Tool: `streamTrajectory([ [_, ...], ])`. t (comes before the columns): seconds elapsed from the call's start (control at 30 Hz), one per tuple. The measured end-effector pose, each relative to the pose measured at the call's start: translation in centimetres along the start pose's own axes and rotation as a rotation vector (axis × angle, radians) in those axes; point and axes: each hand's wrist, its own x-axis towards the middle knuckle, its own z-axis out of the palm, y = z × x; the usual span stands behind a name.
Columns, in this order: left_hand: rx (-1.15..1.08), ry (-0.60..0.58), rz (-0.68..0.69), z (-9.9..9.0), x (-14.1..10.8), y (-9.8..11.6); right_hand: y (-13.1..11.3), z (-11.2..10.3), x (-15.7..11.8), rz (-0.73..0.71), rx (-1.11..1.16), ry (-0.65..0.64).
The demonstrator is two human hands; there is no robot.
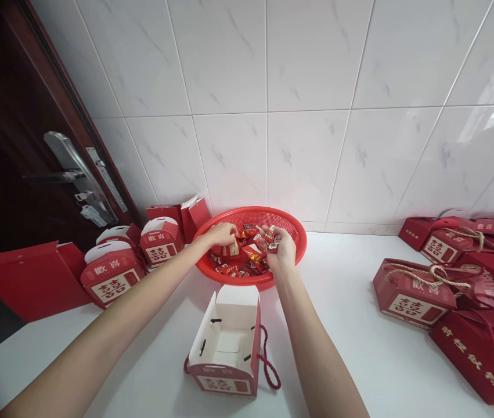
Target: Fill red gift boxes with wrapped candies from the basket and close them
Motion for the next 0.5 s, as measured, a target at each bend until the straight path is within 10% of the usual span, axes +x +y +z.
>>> streamTrajectory([
  [0.3, -0.142, -0.116, 0.219, 1.5, 0.8, 0.0, -0.1, 0.1, -0.3, -0.004, -0.006, -0.005],
  [0.5, -0.414, 0.065, 0.272, 1.2, 1.4, 0.1, -0.2, 0.3, -0.7, -0.013, -0.006, -0.002],
])
